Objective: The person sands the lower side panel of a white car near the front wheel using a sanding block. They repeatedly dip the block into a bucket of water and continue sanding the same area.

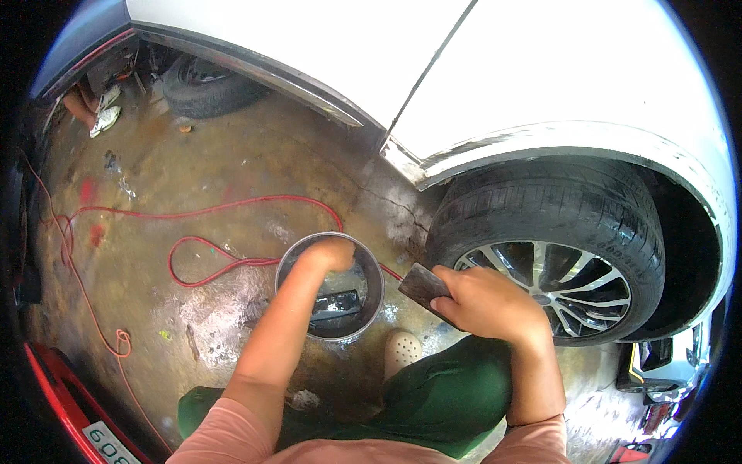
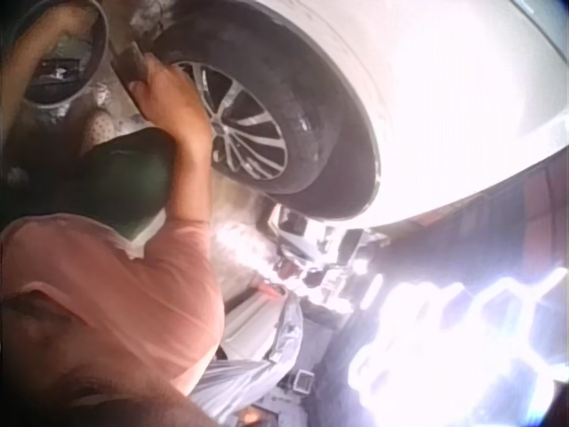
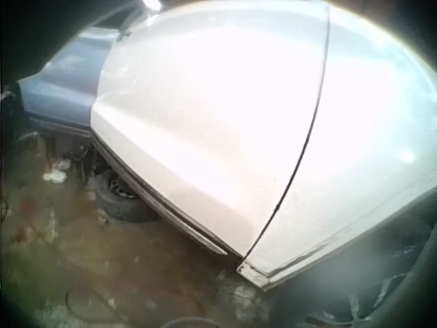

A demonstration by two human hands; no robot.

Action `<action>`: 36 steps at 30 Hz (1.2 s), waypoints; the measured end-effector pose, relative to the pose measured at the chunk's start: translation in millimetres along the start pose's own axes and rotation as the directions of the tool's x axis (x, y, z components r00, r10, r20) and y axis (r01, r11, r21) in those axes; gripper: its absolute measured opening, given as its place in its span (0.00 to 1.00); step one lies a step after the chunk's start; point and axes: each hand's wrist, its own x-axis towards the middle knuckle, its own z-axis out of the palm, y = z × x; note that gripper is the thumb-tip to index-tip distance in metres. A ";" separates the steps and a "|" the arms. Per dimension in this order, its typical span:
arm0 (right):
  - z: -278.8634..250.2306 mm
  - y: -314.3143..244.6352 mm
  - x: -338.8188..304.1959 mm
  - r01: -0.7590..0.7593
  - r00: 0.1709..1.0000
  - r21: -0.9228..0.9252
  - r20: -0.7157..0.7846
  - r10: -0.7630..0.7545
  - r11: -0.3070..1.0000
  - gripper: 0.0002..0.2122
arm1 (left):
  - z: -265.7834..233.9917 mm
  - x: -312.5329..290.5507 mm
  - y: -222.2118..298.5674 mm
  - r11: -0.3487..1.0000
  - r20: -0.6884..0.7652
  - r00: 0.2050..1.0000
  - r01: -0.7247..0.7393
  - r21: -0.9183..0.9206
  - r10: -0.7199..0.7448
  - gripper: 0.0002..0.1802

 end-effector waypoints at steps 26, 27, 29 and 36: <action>14.5 -2.3 38.8 -0.062 0.652 0.230 -0.727 0.214 0.971 0.15 | -63.4 -46.1 117.4 -0.441 -0.634 0.741 -0.504 -0.743 0.222 0.14; 14.5 -0.6 32.7 -0.040 0.637 0.318 -0.723 0.269 0.947 0.15 | -64.6 -43.0 113.5 -0.386 -0.645 0.716 -0.534 -0.752 0.267 0.13; 12.7 -2.6 27.4 0.057 0.647 0.452 -0.696 0.312 0.890 0.15 | -69.3 -38.4 104.2 -0.266 -0.658 0.668 -0.603 -0.752 0.348 0.11; 2.8 -24.4 27.2 0.248 0.753 0.606 -0.612 0.243 0.756 0.16 | -81.3 -43.1 102.1 -0.350 -0.705 0.623 -0.612 -0.709 0.338 0.09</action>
